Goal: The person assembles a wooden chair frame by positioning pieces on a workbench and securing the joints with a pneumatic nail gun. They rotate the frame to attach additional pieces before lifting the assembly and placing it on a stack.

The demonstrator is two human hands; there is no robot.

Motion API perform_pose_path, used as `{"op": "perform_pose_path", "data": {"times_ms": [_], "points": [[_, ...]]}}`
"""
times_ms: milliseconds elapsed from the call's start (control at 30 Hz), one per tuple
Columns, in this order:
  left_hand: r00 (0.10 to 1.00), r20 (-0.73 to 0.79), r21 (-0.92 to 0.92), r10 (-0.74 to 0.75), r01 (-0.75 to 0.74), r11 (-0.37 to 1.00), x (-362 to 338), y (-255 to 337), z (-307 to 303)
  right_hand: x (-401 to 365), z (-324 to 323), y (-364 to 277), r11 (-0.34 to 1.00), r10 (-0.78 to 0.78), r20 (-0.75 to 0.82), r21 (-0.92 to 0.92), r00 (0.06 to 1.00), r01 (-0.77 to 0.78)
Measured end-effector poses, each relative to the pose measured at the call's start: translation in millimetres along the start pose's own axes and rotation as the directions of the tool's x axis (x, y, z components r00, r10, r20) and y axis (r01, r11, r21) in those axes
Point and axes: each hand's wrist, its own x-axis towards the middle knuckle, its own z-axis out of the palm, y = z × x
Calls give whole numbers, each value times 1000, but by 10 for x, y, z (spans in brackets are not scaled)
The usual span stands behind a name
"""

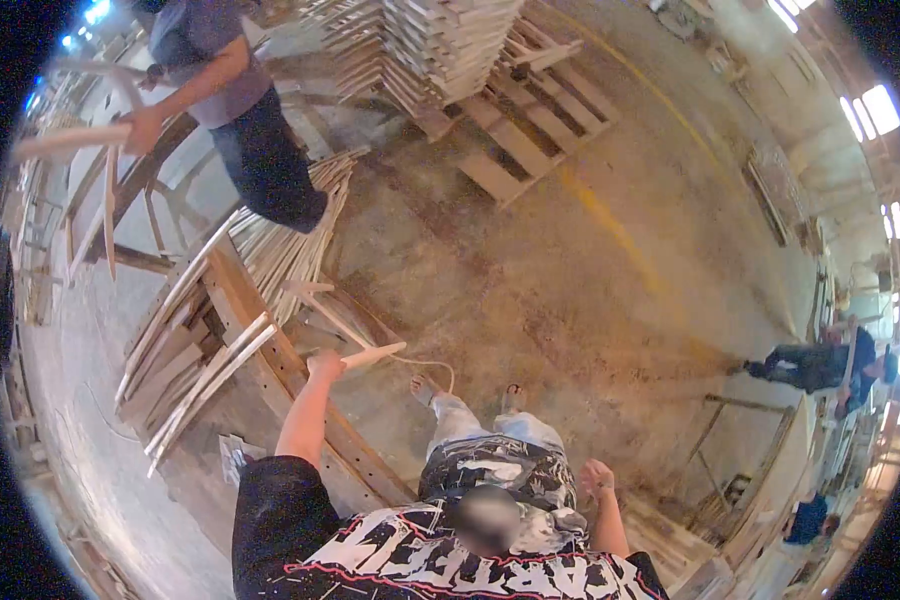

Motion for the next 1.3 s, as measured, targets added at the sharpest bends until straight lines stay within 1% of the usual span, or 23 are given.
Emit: {"op": "perform_pose_path", "data": {"times_ms": [33, 167, 233, 267, 333, 367, 433, 467, 533, 633, 667, 700, 733, 767, 833, 867, 900, 933, 1000, 1067, 1100, 1200, 1300], "points": [[1000, -18, 16, -15, 15, 1000, -67, 26, -56, 409, -162, 152, 972, -223, 40, -71, 974, 225], [994, -108, 126, -2, 15, 992, 97, 189, 502, 732, -441, -628, 931, -322, 161, -126, 933, 343], [999, -36, 44, -23, 25, 999, -121, 361, 454, 909, -502, -814, 869, -428, 168, -192, 888, 455], [1000, 2, 5, -30, 30, 1000, -278, 449, 404, 989, -529, -908, 904, -392, 169, -113, 904, 413], [996, -69, 211, -50, 64, 975, -623, 548, 390, 1167, -614, -1010, 952, -305, 191, 42, 933, 302], [993, -96, 312, -61, 88, 946, -769, 589, 409, 1514, -732, -880, 942, -334, 304, 141, 892, 304], [936, -344, 212, -76, 157, 965, -957, 681, 522, 2373, -960, -620, 916, -383, 511, 320, 770, 243], [885, -457, 163, -90, 183, 969, -1065, 751, 626, 2457, -979, -731, 956, -287, 535, 213, 794, 202], [845, -517, 113, -135, 224, 968, -1425, 1016, 627, 2491, -817, -1078, 992, -96, 552, -11, 828, 122], [761, -571, -55, -309, 339, 939, -1855, 1604, 790, 2588, -539, -1746, 856, 9, 550, -435, 835, 277], [730, -573, -116, -372, 377, 919, -2027, 1820, 937, 3256, -502, -1721, 957, -40, 836, -126, 548, 262], [697, -568, -221, -438, 384, 897, -2206, 2070, 1132, 3996, -496, -1657, 997, -82, 982, 81, 169, 14], [664, -556, -320, -500, 383, 866, -2410, 2341, 1355, 4039, -441, -1830, 860, -209, 955, 77, 210, 504], [701, -440, -388, -561, 415, 823, -2703, 2652, 1496, 4100, -389, -1999, 514, -333, 910, -45, 247, 857], [736, -250, -486, -630, 467, 739, -3148, 3221, 1788, 4176, -82, -2400, 866, -323, 910, 175, 258, 468], [749, -172, -515, -640, 486, 706, -3314, 3474, 2016, 3720, 34, -2694, 747, -354, 824, -36, 442, 664], [761, -74, -552, -644, 507, 662, -3510, 3688, 2134, 3230, 168, -3011, 611, -369, 704, -309, 607, 729], [773, 27, -583, -634, 527, 618, -3708, 3881, 2256, 3115, 309, -3120, 609, -376, 714, -290, 591, 738], [710, 147, -680, -689, 578, 451, -3926, 4169, 2612, 2923, 460, -3241, 607, -388, 727, -260, 566, 751], [747, 326, -749, -580, 578, 324, -3950, 4292, 3084, 2684, 567, -3203, 617, -321, 730, -323, 604, 718], [787, 279, -778, -551, 521, 351, -3978, 4371, 3291, 2547, 606, -3167, 622, -289, 732, -346, 617, 702], [902, 242, -791, -358, 397, 465, -4041, 4356, 3486, 2910, 725, -2567, 515, -320, 822, -266, 470, 815], [871, 188, -857, -455, 372, 357, -4064, 4311, 3638, 2846, 597, -2103, 374, -273, 878, -280, 393, 884]]}}
